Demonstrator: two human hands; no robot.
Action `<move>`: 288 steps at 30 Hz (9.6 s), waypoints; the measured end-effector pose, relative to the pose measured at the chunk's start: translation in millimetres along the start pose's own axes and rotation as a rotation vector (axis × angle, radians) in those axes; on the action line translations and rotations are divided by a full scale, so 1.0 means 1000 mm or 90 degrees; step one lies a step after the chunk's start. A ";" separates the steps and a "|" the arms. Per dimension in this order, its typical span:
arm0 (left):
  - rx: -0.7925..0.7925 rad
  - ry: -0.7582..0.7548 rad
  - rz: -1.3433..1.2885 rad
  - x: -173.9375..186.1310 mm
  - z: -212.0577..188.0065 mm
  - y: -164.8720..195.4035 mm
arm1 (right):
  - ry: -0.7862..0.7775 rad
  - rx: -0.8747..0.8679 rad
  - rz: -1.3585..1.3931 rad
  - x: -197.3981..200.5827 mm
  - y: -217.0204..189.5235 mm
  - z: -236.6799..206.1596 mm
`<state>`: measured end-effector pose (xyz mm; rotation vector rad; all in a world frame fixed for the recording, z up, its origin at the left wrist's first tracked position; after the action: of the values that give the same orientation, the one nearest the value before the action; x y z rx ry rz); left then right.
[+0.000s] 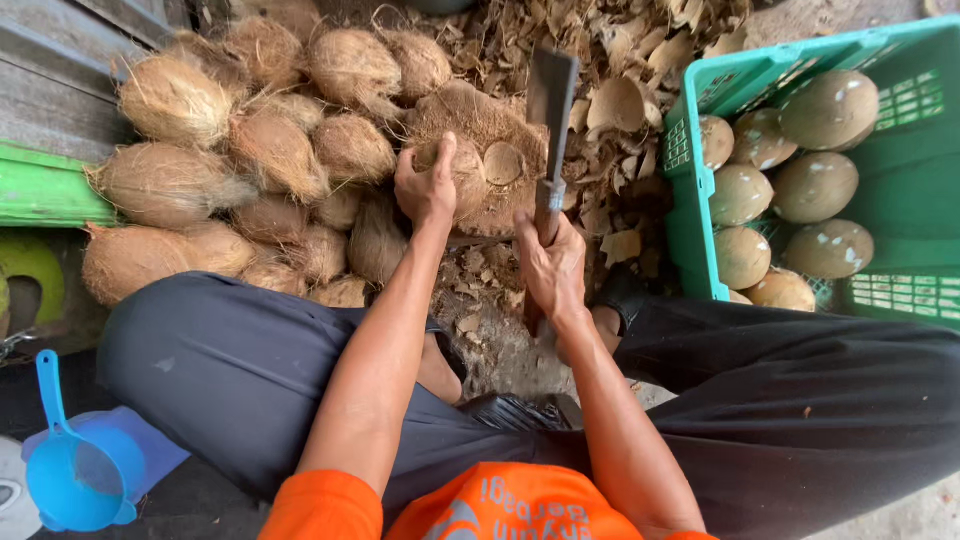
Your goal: The person sits on the ground and uses a cleaver to chop the husk off coconuts one at a time, rotating each coconut between strikes. Husked coconuts are placed into a green plastic crate beside them.
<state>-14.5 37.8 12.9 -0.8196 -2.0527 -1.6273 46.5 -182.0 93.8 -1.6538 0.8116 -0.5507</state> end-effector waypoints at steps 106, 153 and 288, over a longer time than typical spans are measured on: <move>-0.019 -0.124 0.041 -0.017 0.014 0.013 | -0.002 -0.179 0.018 0.012 -0.030 -0.003; 0.094 -0.168 0.126 -0.025 0.020 0.033 | 0.010 -0.115 -0.201 -0.009 -0.004 0.014; -0.090 -0.170 -0.050 -0.035 0.016 0.033 | 0.051 -0.083 -0.163 -0.007 0.016 0.017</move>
<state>34.4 51.7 11.3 -1.0678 -2.1904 -1.8064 51.0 -167.6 74.3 -1.8791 0.7100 -0.7599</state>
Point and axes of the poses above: each hand's wrist, its own z-axis towards the middle knuckle, its own x-axis out of the back of the hand, y = z × x, the point moved 3 cm from there along z, towards the middle knuckle, and after that the axes turned 10 degrees about z, right-handed, at the moved point
